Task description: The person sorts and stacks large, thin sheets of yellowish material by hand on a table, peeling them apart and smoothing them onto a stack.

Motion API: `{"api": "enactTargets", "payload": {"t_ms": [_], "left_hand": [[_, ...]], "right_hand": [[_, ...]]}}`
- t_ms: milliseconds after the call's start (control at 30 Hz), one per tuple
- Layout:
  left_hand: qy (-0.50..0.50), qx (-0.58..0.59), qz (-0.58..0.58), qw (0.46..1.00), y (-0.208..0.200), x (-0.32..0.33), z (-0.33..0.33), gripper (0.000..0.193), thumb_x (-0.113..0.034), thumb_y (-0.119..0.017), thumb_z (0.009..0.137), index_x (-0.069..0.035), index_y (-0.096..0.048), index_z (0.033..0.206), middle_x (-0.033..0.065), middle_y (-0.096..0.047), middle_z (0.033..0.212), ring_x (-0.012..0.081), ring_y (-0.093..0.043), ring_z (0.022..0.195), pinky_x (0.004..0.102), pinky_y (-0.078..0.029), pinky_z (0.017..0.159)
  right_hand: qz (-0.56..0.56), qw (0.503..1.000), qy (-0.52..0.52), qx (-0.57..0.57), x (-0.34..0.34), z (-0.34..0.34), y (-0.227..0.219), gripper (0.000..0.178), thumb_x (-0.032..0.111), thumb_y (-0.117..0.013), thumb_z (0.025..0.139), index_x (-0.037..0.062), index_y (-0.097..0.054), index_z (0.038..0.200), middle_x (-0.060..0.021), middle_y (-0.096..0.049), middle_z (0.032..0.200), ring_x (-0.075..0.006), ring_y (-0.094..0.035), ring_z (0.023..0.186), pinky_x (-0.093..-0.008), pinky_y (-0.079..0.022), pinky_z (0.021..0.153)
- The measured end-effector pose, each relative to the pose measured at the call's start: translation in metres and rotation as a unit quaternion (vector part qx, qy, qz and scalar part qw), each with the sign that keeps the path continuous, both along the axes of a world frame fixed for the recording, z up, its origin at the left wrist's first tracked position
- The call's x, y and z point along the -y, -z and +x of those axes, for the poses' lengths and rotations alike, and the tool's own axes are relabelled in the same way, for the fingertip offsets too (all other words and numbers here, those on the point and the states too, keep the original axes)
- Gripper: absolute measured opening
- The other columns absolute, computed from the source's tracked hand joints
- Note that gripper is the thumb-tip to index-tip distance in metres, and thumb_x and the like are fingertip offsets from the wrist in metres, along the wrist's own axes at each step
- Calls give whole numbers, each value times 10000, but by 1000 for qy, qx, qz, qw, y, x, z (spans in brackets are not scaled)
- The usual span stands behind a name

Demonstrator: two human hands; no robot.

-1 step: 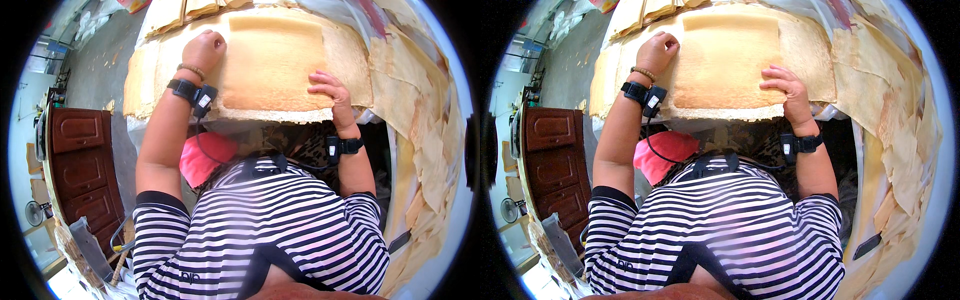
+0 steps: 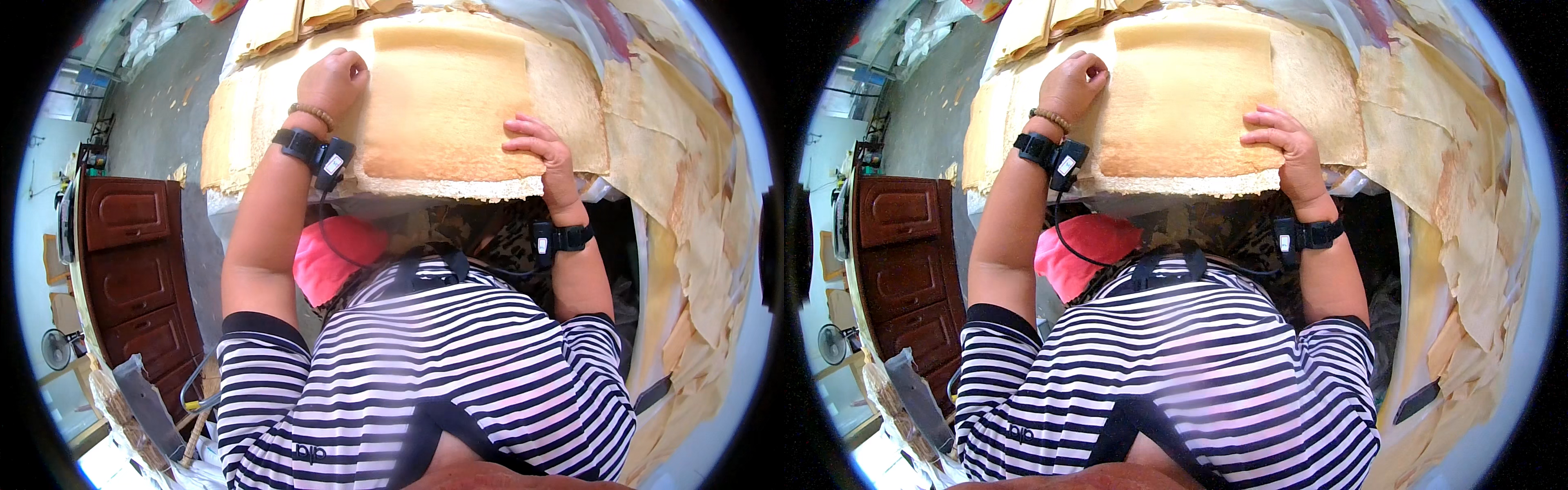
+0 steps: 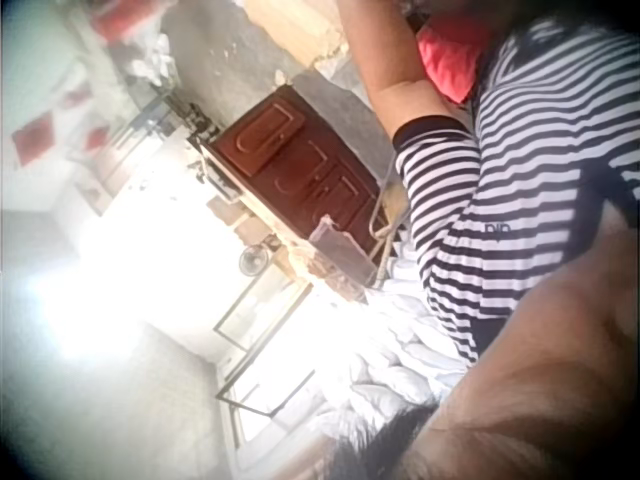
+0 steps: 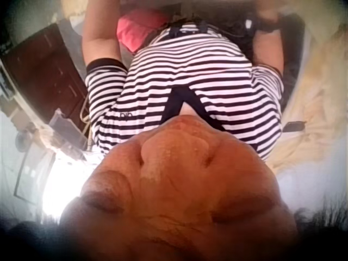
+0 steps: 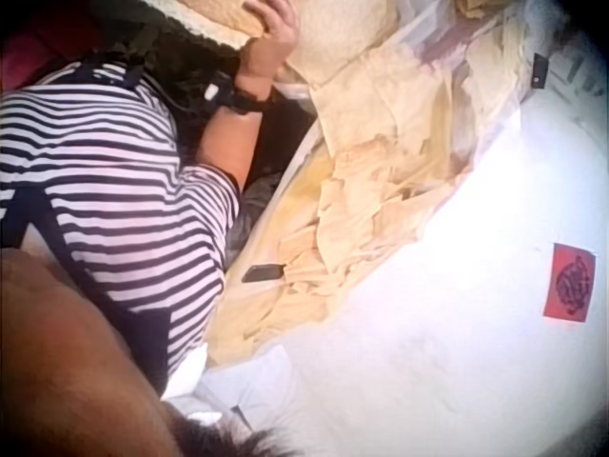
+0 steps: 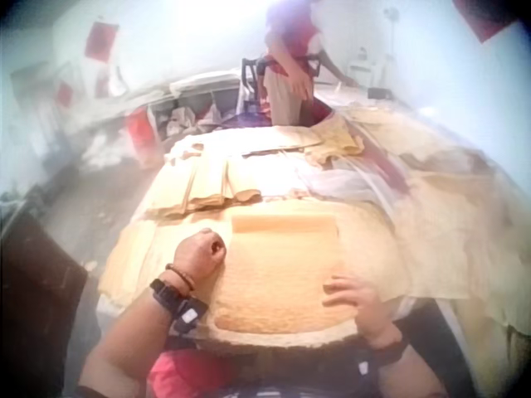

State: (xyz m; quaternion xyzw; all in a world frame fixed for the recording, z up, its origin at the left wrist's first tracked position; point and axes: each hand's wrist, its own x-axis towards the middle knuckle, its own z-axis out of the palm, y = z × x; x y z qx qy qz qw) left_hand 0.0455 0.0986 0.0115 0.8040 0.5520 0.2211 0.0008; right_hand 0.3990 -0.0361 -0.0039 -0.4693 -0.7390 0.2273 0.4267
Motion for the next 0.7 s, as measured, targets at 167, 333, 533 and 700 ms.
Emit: {"api": "enactTargets", "payload": {"t_ms": [167, 333, 533, 700], "left_hand": [[-10, -4, 4, 1000, 7, -4, 2, 125, -227, -653, 906, -109, -693, 903, 63, -686, 910, 252, -680, 790, 361, -555, 723], [-100, 137, -53, 984, 1, -5, -12, 82, -93, -645, 856, -69, -660, 932, 145, -684, 951, 308, -675, 875, 409, -561, 784], [97, -11, 106, 990, -16, 31, -71, 455, 18, -618, 831, -93, -615, 1272, 173, -619, 1321, 340, -570, 1264, 434, -487, 1041], [253, 84, -33, 963, -39, 105, -15, 315, -41, -666, 896, -61, -684, 1210, 144, -663, 1277, 285, -618, 1215, 396, -496, 1023]], "right_hand": [[-10, 1000, 4, 7, 2, 1, 0, 234, 24, -576, 838, 96, -797, 867, -68, -724, 1134, -257, -584, 1242, -353, -468, 1044], [-13, 1000, 3, 10, 4, -1, -6, 238, 41, -567, 849, 86, -794, 905, -75, -719, 1148, -274, -578, 1252, -374, -449, 1064], [38, 994, -28, 96, 4, 10, -6, 227, 95, -618, 856, 145, -791, 994, -60, -715, 1185, -286, -580, 1260, -432, -402, 1108], [19, 993, -20, 110, -5, 17, -11, 237, 159, -754, 840, 239, -777, 1061, 16, -735, 1153, -209, -608, 1238, -470, -324, 1155]]}}
